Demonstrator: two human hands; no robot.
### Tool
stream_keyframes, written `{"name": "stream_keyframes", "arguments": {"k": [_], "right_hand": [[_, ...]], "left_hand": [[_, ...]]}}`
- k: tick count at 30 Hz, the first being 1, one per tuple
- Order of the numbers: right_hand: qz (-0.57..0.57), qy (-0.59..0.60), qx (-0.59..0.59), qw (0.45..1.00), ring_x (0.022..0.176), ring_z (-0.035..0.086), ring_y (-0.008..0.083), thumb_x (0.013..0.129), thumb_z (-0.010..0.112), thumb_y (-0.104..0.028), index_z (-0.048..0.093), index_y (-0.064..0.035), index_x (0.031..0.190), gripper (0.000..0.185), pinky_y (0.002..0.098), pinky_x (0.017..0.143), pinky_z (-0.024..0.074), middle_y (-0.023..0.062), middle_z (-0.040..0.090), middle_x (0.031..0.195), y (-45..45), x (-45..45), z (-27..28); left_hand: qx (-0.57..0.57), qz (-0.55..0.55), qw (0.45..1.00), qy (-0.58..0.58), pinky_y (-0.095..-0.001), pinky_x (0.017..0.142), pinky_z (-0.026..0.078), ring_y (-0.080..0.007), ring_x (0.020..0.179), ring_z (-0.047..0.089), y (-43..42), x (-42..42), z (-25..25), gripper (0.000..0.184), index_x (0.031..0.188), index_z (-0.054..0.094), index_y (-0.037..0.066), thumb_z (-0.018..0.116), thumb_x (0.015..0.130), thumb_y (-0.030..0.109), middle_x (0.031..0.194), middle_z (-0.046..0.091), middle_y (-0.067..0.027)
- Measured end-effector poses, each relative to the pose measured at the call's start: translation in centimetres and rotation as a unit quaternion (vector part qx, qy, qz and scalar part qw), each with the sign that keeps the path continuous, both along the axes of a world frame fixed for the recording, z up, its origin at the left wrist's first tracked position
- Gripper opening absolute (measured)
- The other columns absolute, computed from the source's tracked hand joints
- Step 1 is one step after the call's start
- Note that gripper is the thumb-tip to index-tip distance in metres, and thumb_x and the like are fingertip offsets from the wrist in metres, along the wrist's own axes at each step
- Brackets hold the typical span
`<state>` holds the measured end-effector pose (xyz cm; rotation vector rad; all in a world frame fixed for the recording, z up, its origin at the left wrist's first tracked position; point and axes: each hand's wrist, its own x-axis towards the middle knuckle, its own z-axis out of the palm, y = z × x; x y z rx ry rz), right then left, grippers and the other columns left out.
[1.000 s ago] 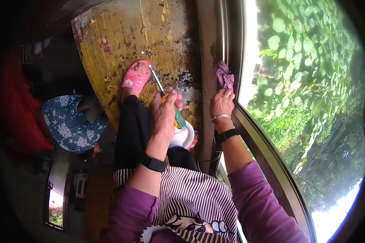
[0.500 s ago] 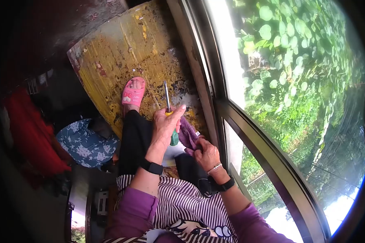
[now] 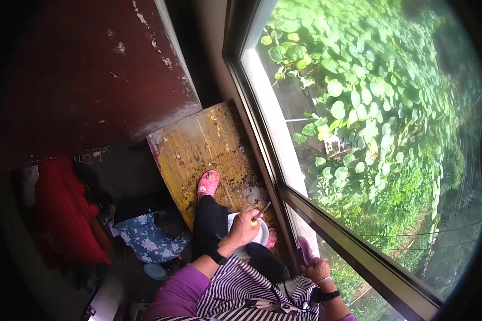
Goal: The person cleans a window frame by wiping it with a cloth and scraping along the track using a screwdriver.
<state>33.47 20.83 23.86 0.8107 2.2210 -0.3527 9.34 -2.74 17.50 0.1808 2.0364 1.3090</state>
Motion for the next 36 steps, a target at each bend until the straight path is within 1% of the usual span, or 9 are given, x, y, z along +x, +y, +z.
{"name": "stream_keyframes", "arguments": {"k": [3, 8, 15, 20, 21, 27, 30, 33, 36], "right_hand": [[0.001, -0.062, -0.029, 0.998, 0.071, 0.06, 0.033, 0.064, 0.063, -0.027, 0.067, -0.0117, 0.07, 0.017, 0.0409, 0.068, 0.049, 0.0165, 0.062, 0.074, 0.3, -1.5, 6.5], [0.054, -0.067, -0.038, 0.996, 0.07, 0.06, 0.0329, 0.064, 0.061, -0.028, 0.067, -0.0116, 0.071, 0.018, 0.0398, 0.067, 0.0495, 0.0167, 0.062, 0.074, 3.1, 5.0, 9.0], [0.002, 0.006, -0.099, 0.995, 0.069, 0.06, 0.0331, 0.067, 0.061, -0.033, 0.067, -0.0112, 0.076, 0.024, 0.0398, 0.065, 0.0487, 0.0181, 0.061, 0.073, 7.2, 13.1, 12.8], [0.029, 0.025, -0.182, 0.982, 0.076, 0.06, 0.0338, 0.066, 0.062, -0.026, 0.066, -0.0114, 0.082, 0.022, 0.0407, 0.07, 0.0483, 0.0191, 0.062, 0.077, 11.6, 23.2, 5.4], [0.026, 0.024, -0.189, 0.981, 0.075, 0.06, 0.0339, 0.067, 0.062, -0.026, 0.066, -0.0112, 0.083, 0.022, 0.0408, 0.07, 0.0484, 0.0193, 0.062, 0.077, 11.4, 22.2, 5.4], [-0.043, 0.043, -0.225, 0.972, 0.073, 0.06, 0.0346, 0.067, 0.062, -0.025, 0.064, -0.0099, 0.085, 0.023, 0.0413, 0.067, 0.0486, 0.0202, 0.061, 0.075, 9.5, 13.9, 11.5], [-0.054, 0.074, -0.239, 0.967, 0.072, 0.06, 0.035, 0.067, 0.063, -0.024, 0.063, -0.0092, 0.087, 0.024, 0.0415, 0.066, 0.0487, 0.0207, 0.061, 0.075, 6.9, 9.0, 14.6], [0.076, 0.13, -0.16, 0.976, 0.067, 0.059, 0.0375, 0.069, 0.062, -0.022, 0.055, -0.0066, 0.092, 0.028, 0.0437, 0.059, 0.0481, 0.0203, 0.06, 0.07, 4.3, 3.9, 13.9], [0.111, 0.087, -0.153, 0.978, 0.071, 0.059, 0.0375, 0.074, 0.052, -0.018, 0.051, -0.0067, 0.104, 0.033, 0.0451, 0.063, 0.048, 0.022, 0.06, 0.077, 0.5, -5.3, 14.6]], "left_hand": [[0.053, -0.027, 0.998, 0.001, -0.0367, 0.068, 0.045, -0.0319, 0.078, 0.056, -0.8, 1.3, 5.8, 0.018, 0.084, 0.056, 0.0, 0.053, 0.067, 0.0, 0.081, 0.056, -0.0154], [0.12, -0.022, 0.98, 0.158, -0.0385, 0.076, 0.043, -0.0328, 0.085, 0.054, -0.5, 2.6, 14.0, 0.028, 0.092, 0.057, 0.001, 0.056, 0.064, 0.001, 0.088, 0.057, -0.0152], [0.206, -0.008, 0.921, 0.331, -0.0356, 0.086, 0.041, -0.0324, 0.106, 0.049, 5.8, 3.1, 27.7, 0.058, 0.123, 0.042, 0.0, 0.065, 0.069, 0.002, 0.118, 0.048, -0.0184], [0.349, -0.073, 0.86, 0.365, -0.0353, 0.095, 0.036, -0.0316, 0.118, 0.04, 12.5, 5.0, 33.6, 0.073, 0.131, 0.031, 0.003, 0.067, 0.067, 0.003, 0.134, 0.032, -0.017], [0.367, -0.114, 0.858, 0.341, -0.0359, 0.099, 0.032, -0.0314, 0.124, 0.031, 13.0, 5.5, 33.4, 0.075, 0.133, 0.027, 0.002, 0.066, 0.068, 0.002, 0.137, 0.026, -0.0179], [0.34, -0.07, 0.872, 0.344, -0.0355, 0.097, 0.035, -0.0319, 0.122, 0.035, 14.8, 6.2, 32.6, 0.07, 0.131, 0.033, 0.006, 0.065, 0.068, 0.001, 0.136, 0.029, -0.0167], [0.337, -0.039, 0.876, 0.342, -0.0343, 0.091, 0.04, -0.0306, 0.112, 0.045, 13.7, 5.1, 31.1, 0.058, 0.124, 0.043, 0.006, 0.064, 0.07, 0.001, 0.125, 0.043, -0.0161], [0.289, 0.088, 0.937, 0.175, -0.0351, 0.088, 0.042, -0.0313, 0.1, 0.052, 12.6, 4.3, 26.1, 0.042, 0.114, 0.049, 0.003, 0.061, 0.074, 0.002, 0.109, 0.051, -0.0156], [0.143, 0.172, 0.972, 0.077, -0.0309, 0.078, 0.045, -0.0241, 0.093, 0.057, 10.1, 2.5, 15.6, 0.033, 0.106, 0.054, 0.0, 0.061, 0.075, 0.01, 0.102, 0.058, -0.0127]]}}
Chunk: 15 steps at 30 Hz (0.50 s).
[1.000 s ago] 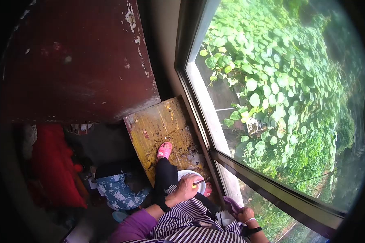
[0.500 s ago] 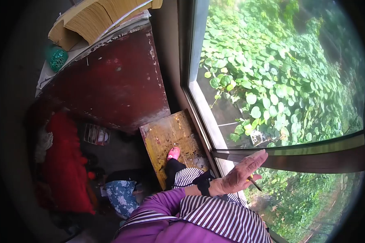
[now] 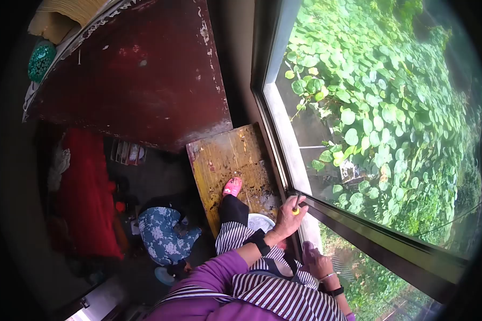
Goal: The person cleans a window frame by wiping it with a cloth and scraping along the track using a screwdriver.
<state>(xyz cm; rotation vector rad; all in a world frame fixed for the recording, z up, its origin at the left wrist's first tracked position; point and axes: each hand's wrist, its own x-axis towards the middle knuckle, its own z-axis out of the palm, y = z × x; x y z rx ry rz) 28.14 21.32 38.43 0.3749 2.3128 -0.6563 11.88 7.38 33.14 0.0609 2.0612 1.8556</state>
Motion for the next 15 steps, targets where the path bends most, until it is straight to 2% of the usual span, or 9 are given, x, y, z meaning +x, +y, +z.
{"name": "stream_keyframes", "arguments": {"k": [3, 5, 7, 8, 9, 12, 13, 14, 15], "right_hand": [[-0.042, 0.122, -0.059, 0.99, 0.067, 0.057, 0.039, 0.074, 0.057, -0.016, 0.051, -0.0058, 0.1, 0.028, 0.0458, 0.058, 0.046, 0.019, 0.06, 0.073, -3.4, -7.1, -4.2], [-0.077, 0.158, -0.068, 0.982, 0.075, 0.059, 0.0364, 0.074, 0.053, -0.01, 0.052, -0.0037, 0.101, 0.028, 0.0406, 0.066, 0.0479, 0.0194, 0.061, 0.082, -6.1, -11.7, -7.8], [-0.096, 0.19, -0.069, 0.975, 0.077, 0.058, 0.0355, 0.075, 0.053, -0.008, 0.054, -0.0023, 0.099, 0.025, 0.0386, 0.066, 0.0473, 0.0191, 0.06, 0.085, -8.6, -15.7, -11.7], [-0.095, 0.21, -0.105, 0.968, 0.078, 0.058, 0.0358, 0.074, 0.054, -0.008, 0.054, -0.0024, 0.099, 0.026, 0.0384, 0.065, 0.047, 0.02, 0.059, 0.086, -9.5, -17.4, -13.2], [-0.055, 0.162, -0.123, 0.977, 0.076, 0.058, 0.0355, 0.073, 0.055, -0.009, 0.056, -0.003, 0.096, 0.024, 0.0382, 0.064, 0.0472, 0.0198, 0.059, 0.083, -10.1, -18.8, -14.7], [0.109, 0.026, -0.192, 0.975, 0.069, 0.059, 0.0326, 0.072, 0.057, -0.01, 0.059, -0.002, 0.088, 0.018, 0.0364, 0.064, 0.0479, 0.0163, 0.061, 0.073, -11.1, -21.3, -20.0], [0.107, 0.021, -0.188, 0.976, 0.069, 0.059, 0.0326, 0.072, 0.057, -0.01, 0.059, -0.002, 0.088, 0.018, 0.0364, 0.064, 0.0479, 0.0163, 0.061, 0.073, -11.0, -22.4, -22.0], [0.093, -0.012, -0.254, 0.963, 0.069, 0.059, 0.0329, 0.072, 0.058, -0.011, 0.06, -0.0018, 0.087, 0.018, 0.0361, 0.064, 0.048, 0.0161, 0.061, 0.073, -10.6, -23.5, -24.1], [0.076, -0.044, -0.319, 0.944, 0.068, 0.059, 0.0332, 0.072, 0.059, -0.012, 0.061, -0.0016, 0.086, 0.018, 0.0358, 0.065, 0.0481, 0.0159, 0.061, 0.073, -10.5, -24.7, -26.0]], "left_hand": [[-0.088, 0.035, 0.991, -0.092, -0.0285, 0.076, 0.044, -0.0179, 0.089, 0.056, -3.9, -1.0, -9.5, 0.042, 0.114, 0.052, 0.0, 0.063, 0.075, 0.014, 0.097, 0.059, -0.0099], [0.029, 0.042, 0.942, -0.331, -0.0218, 0.072, 0.042, -0.009, 0.081, 0.051, -6.8, -2.1, -11.7, 0.049, 0.122, 0.047, 0.003, 0.063, 0.077, 0.014, 0.093, 0.055, -0.003], [0.092, 0.063, 0.906, -0.407, -0.0213, 0.072, 0.043, -0.009, 0.077, 0.05, -8.9, -3.0, -13.6, 0.056, 0.128, 0.039, 0.005, 0.062, 0.077, 0.012, 0.093, 0.051, -0.0022], [0.167, 0.09, 0.866, -0.463, -0.0234, 0.075, 0.045, -0.011, 0.083, 0.053, -9.6, -3.0, -14.3, 0.06, 0.132, 0.031, 0.006, 0.059, 0.079, 0.01, 0.102, 0.052, -0.0044], [0.273, 0.082, 0.863, -0.417, -0.0258, 0.079, 0.046, -0.013, 0.091, 0.054, -10.2, -2.8, -16.5, 0.059, 0.133, 0.03, 0.006, 0.056, 0.081, 0.011, 0.108, 0.053, -0.0069], [0.317, 0.185, 0.792, -0.488, -0.028, 0.082, 0.045, -0.0165, 0.096, 0.055, -11.6, -3.0, -19.3, 0.039, 0.121, 0.043, 0.003, 0.05, 0.083, 0.009, 0.109, 0.055, -0.0068], [0.328, 0.204, 0.792, -0.472, -0.0266, 0.079, 0.046, -0.0157, 0.093, 0.056, -12.2, -2.6, -21.2, 0.035, 0.115, 0.05, 0.004, 0.051, 0.08, 0.004, 0.106, 0.056, -0.0059], [0.285, 0.213, 0.847, -0.394, -0.0269, 0.075, 0.047, -0.0153, 0.087, 0.057, -12.4, -1.7, -22.7, 0.034, 0.111, 0.05, 0.004, 0.051, 0.077, 0.002, 0.1, 0.057, -0.0055], [0.241, 0.246, 0.854, -0.39, -0.0265, 0.072, 0.047, -0.0144, 0.082, 0.056, -12.5, -0.8, -24.2, 0.032, 0.107, 0.05, 0.004, 0.051, 0.075, 0.001, 0.094, 0.057, -0.0048]]}}
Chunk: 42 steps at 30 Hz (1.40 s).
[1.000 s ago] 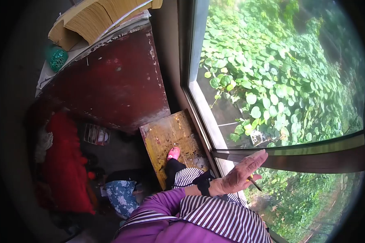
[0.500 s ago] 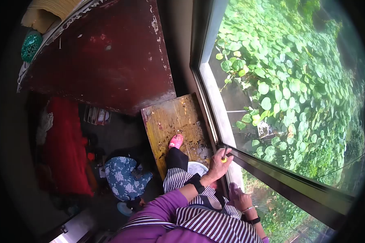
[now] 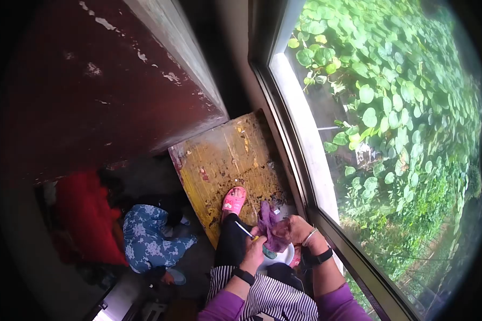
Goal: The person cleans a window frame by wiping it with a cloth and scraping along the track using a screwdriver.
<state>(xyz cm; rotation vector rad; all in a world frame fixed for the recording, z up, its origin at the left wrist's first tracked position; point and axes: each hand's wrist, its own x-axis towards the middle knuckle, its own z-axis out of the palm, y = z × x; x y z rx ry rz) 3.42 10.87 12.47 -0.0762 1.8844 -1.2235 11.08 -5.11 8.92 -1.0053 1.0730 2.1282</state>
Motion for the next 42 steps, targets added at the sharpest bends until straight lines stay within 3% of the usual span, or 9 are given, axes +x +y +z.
{"name": "stream_keyframes", "arguments": {"k": [4, 10, 14, 28, 29, 32, 36, 38, 42], "right_hand": [[-0.149, 0.151, 0.307, 0.928, 0.074, 0.057, 0.04, 0.07, 0.052, -0.005, 0.051, 0.0015, 0.093, 0.024, 0.0456, 0.066, 0.0463, 0.0255, 0.057, 0.075, 0.3, -8.5, -8.4], [-0.181, 0.236, 0.382, 0.875, 0.083, 0.055, 0.0391, 0.071, 0.045, 0.003, 0.044, 0.0046, 0.104, 0.034, 0.0429, 0.072, 0.046, 0.0251, 0.054, 0.088, -1.3, -21.9, -18.4], [-0.192, 0.359, 0.38, 0.831, 0.098, 0.047, 0.0349, 0.066, 0.049, 0.002, 0.044, 0.0037, 0.109, 0.043, 0.0388, 0.085, 0.0406, 0.02, 0.05, 0.102, -2.1, -26.0, -22.6], [-0.062, 0.126, 0.525, 0.84, 0.091, 0.057, 0.0311, 0.078, 0.046, -0.013, 0.043, 0.0071, 0.112, 0.04, 0.0351, 0.077, 0.0467, 0.0215, 0.059, 0.095, -4.1, -34.5, -21.4], [-0.037, 0.139, 0.531, 0.835, 0.089, 0.059, 0.0282, 0.079, 0.053, -0.017, 0.046, 0.002, 0.116, 0.042, 0.0392, 0.052, 0.0534, 0.0148, 0.058, 0.094, -3.9, -35.0, -21.5], [-0.017, 0.146, 0.509, 0.848, 0.085, 0.062, 0.0256, 0.078, 0.055, -0.013, 0.063, -0.008, 0.098, 0.022, 0.0429, 0.053, 0.054, 0.0083, 0.061, 0.1, -4.0, -35.9, -22.0], [-0.027, 0.146, 0.522, 0.84, 0.083, 0.063, 0.0249, 0.078, 0.056, -0.013, 0.065, -0.0106, 0.093, 0.018, 0.0431, 0.051, 0.0539, 0.0081, 0.063, 0.096, -4.1, -36.3, -22.0], [0.022, 0.094, 0.527, 0.844, 0.09, 0.061, 0.026, 0.081, 0.047, -0.012, 0.065, -0.0085, 0.091, 0.021, 0.0328, 0.075, 0.0493, 0.011, 0.064, 0.093, -4.7, -35.5, -21.0], [-0.008, 0.146, 0.534, 0.833, 0.089, 0.061, 0.0242, 0.079, 0.051, -0.012, 0.065, -0.0087, 0.089, 0.018, 0.0321, 0.074, 0.0495, 0.0097, 0.064, 0.089, -4.3, -34.7, -21.5]], "left_hand": [[-0.135, 0.016, 0.974, -0.178, -0.0235, 0.058, 0.043, -0.0085, 0.066, 0.05, 1.2, 1.3, -4.2, 0.029, 0.096, 0.05, 0.003, 0.052, 0.068, -0.004, 0.079, 0.052, -0.0004], [-0.114, -0.15, 0.982, -0.012, -0.0234, 0.049, 0.038, -0.006, 0.055, 0.043, 3.7, 2.8, -5.2, 0.024, 0.096, 0.051, 0.0, 0.052, 0.072, 0.001, 0.066, 0.05, 0.0009], [-0.228, -0.341, 0.912, 0.021, -0.0238, 0.053, 0.042, -0.0072, 0.058, 0.048, 3.1, -0.1, -2.8, 0.038, 0.106, 0.048, -0.007, 0.056, 0.071, 0.004, 0.069, 0.053, -0.0038], [-0.211, -0.261, 0.942, 0.002, -0.0235, 0.046, 0.039, -0.0047, 0.049, 0.043, 2.3, -2.2, -2.3, 0.035, 0.107, 0.049, -0.003, 0.055, 0.072, 0.001, 0.06, 0.045, 0.0035], [-0.162, -0.299, 0.938, -0.074, -0.023, 0.054, 0.042, -0.0053, 0.059, 0.048, 1.9, -3.0, -1.7, 0.036, 0.106, 0.049, -0.002, 0.06, 0.072, 0.003, 0.067, 0.05, 0.0017], [-0.145, -0.196, 0.97, 0.013, -0.0301, 0.056, 0.042, -0.0155, 0.057, 0.047, 2.3, 1.0, -4.7, 0.022, 0.094, 0.049, 0.003, 0.053, 0.073, 0.006, 0.067, 0.049, -0.0051], [-0.193, -0.268, 0.943, 0.031, -0.0317, 0.057, 0.041, -0.0177, 0.059, 0.048, 1.9, 0.1, -4.3, 0.023, 0.095, 0.048, 0.004, 0.054, 0.073, 0.008, 0.068, 0.05, -0.0074], [-0.193, -0.28, 0.94, 0.029, -0.0314, 0.057, 0.041, -0.0178, 0.059, 0.048, 1.5, -0.8, -4.5, 0.024, 0.095, 0.048, 0.003, 0.054, 0.073, 0.008, 0.068, 0.05, -0.008], [-0.187, -0.264, 0.946, 0.027, -0.0303, 0.057, 0.041, -0.0183, 0.058, 0.048, 2.0, -1.4, -4.1, 0.027, 0.097, 0.048, 0.001, 0.055, 0.072, 0.009, 0.068, 0.049, -0.0087]]}}
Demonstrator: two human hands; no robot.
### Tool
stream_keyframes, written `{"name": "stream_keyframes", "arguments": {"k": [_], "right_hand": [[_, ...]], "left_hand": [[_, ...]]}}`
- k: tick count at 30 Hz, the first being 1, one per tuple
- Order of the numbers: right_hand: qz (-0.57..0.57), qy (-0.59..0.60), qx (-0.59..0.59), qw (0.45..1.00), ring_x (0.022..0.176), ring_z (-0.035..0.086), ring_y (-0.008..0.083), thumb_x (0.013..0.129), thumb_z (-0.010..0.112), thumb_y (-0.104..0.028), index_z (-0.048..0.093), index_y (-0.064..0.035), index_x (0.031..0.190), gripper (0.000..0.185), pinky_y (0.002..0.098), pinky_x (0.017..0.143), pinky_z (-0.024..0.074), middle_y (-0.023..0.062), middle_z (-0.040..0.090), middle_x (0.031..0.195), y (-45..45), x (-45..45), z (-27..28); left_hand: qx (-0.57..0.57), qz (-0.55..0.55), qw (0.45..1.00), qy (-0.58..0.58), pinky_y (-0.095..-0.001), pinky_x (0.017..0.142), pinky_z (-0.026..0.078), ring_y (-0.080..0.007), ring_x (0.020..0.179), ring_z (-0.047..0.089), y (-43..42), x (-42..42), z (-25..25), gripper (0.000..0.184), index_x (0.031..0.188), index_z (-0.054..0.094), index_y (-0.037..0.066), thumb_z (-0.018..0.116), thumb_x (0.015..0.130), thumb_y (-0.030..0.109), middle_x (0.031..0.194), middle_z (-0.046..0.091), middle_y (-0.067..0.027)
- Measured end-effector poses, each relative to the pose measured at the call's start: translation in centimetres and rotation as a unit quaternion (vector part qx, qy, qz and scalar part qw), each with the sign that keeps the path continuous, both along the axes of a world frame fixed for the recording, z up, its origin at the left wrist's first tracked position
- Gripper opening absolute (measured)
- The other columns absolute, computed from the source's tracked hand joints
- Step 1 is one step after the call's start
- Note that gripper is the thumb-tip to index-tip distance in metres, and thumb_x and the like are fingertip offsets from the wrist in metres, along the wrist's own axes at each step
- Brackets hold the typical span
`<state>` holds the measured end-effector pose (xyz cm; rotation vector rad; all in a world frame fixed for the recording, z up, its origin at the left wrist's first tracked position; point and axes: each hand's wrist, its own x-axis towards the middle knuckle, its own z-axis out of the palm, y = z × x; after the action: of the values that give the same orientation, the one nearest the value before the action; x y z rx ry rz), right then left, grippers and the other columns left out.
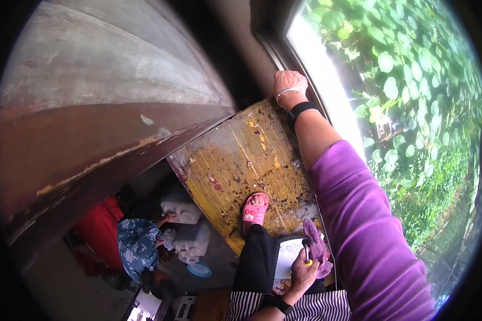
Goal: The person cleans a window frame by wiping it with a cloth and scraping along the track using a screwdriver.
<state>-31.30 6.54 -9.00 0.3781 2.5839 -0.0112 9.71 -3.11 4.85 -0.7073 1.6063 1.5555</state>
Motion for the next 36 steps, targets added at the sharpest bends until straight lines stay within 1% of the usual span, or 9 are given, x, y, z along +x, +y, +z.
{"name": "stream_keyframes", "arguments": {"k": [4, 6, 8, 10, 14, 22, 28, 31, 36], "right_hand": [[-0.039, 0.041, -0.004, 0.998, 0.088, 0.059, 0.0288, 0.073, 0.057, -0.012, 0.063, -0.0036, 0.088, 0.018, 0.034, 0.073, 0.0503, 0.0172, 0.061, 0.094, -0.7, 1.2, 0.7], [-0.089, 0.094, -0.038, 0.991, 0.097, 0.053, 0.032, 0.071, 0.054, -0.008, 0.045, 0.0107, 0.108, 0.042, 0.0358, 0.079, 0.0474, 0.026, 0.046, 0.114, -0.9, 3.4, 1.3], [0.015, 0.286, -0.032, 0.957, 0.101, 0.049, 0.0353, 0.07, 0.052, -0.005, 0.039, 0.0121, 0.113, 0.048, 0.0364, 0.084, 0.0444, 0.0274, 0.044, 0.115, -0.8, 7.4, -0.8], [0.019, 0.266, -0.114, 0.957, 0.103, 0.046, 0.0369, 0.071, 0.05, -0.004, 0.038, 0.0133, 0.114, 0.048, 0.0365, 0.086, 0.0425, 0.0286, 0.042, 0.116, -1.5, 10.6, -0.7], [-0.006, 0.239, -0.17, 0.956, 0.092, 0.05, 0.0352, 0.073, 0.049, -0.004, 0.046, 0.0065, 0.104, 0.033, 0.04, 0.077, 0.0443, 0.0243, 0.05, 0.098, 0.3, 11.3, 2.2], [0.035, 0.12, -0.018, 0.992, 0.081, 0.058, 0.028, 0.077, 0.048, -0.005, 0.05, 0.0033, 0.093, 0.018, 0.0348, 0.062, 0.0517, 0.0171, 0.054, 0.09, 1.6, 8.9, 1.2], [0.003, 0.148, -0.032, 0.988, 0.086, 0.056, 0.0329, 0.075, 0.047, -0.007, 0.045, 0.0073, 0.102, 0.03, 0.0379, 0.07, 0.0491, 0.0229, 0.054, 0.09, 0.9, 5.8, 0.7], [-0.057, -0.004, -0.06, 0.997, 0.095, 0.052, 0.0365, 0.078, 0.053, -0.025, 0.035, 0.0105, 0.118, 0.057, 0.0409, 0.08, 0.0439, 0.0277, 0.05, 0.107, -0.1, 3.9, 0.6], [-0.169, 0.124, -0.089, 0.974, 0.11, 0.041, 0.0362, 0.078, 0.055, -0.035, 0.025, 0.0083, 0.126, 0.071, 0.0447, 0.092, 0.0318, 0.0256, 0.04, 0.12, -1.7, 4.6, -0.1]], "left_hand": [[-0.02, -0.003, 0.999, 0.032, -0.0291, 0.056, 0.041, -0.0165, 0.058, 0.047, 0.2, 1.8, -1.2, 0.028, 0.098, 0.048, 0.0, 0.055, 0.072, 0.008, 0.068, 0.049, -0.0078], [0.013, 0.045, 0.997, -0.059, -0.0284, 0.057, 0.042, -0.0134, 0.059, 0.047, 0.6, 2.0, -1.0, 0.029, 0.099, 0.048, 0.0, 0.054, 0.072, 0.007, 0.07, 0.05, -0.0064], [0.001, -0.007, 0.997, -0.072, -0.0285, 0.056, 0.042, -0.0112, 0.059, 0.046, 0.5, -0.4, 0.5, 0.027, 0.098, 0.048, 0.0, 0.054, 0.072, 0.005, 0.07, 0.048, -0.0051], [0.126, 0.159, 0.967, -0.153, -0.0193, 0.051, 0.042, -0.0041, 0.055, 0.048, 0.3, 0.1, 0.2, 0.03, 0.107, 0.047, -0.002, 0.05, 0.078, -0.001, 0.072, 0.053, -0.0001], [0.015, -0.002, 0.999, -0.043, -0.0201, 0.055, 0.043, -0.0049, 0.062, 0.051, 0.4, 2.2, -1.0, 0.029, 0.105, 0.05, -0.002, 0.051, 0.075, 0.0, 0.076, 0.057, -0.0013], [0.048, 0.054, 0.995, -0.063, -0.02, 0.055, 0.043, -0.0051, 0.062, 0.051, 0.6, 2.6, -1.0, 0.029, 0.104, 0.052, -0.002, 0.052, 0.075, -0.001, 0.077, 0.058, -0.0016], [0.007, 0.006, 0.997, -0.081, -0.0183, 0.048, 0.038, -0.0028, 0.056, 0.047, 0.2, 3.2, -1.3, 0.033, 0.107, 0.05, -0.002, 0.052, 0.074, -0.001, 0.072, 0.055, 0.0001], [0.017, 0.034, 0.994, -0.104, -0.0202, 0.046, 0.036, -0.0036, 0.054, 0.042, 0.2, 1.5, -0.4, 0.031, 0.104, 0.048, -0.001, 0.054, 0.074, 0.001, 0.067, 0.047, 0.0019], [0.026, 0.026, 0.999, -0.034, -0.0212, 0.045, 0.035, -0.0047, 0.053, 0.039, 0.6, 1.4, -0.3, 0.033, 0.104, 0.046, -0.001, 0.055, 0.073, 0.003, 0.063, 0.038, 0.0037]]}}
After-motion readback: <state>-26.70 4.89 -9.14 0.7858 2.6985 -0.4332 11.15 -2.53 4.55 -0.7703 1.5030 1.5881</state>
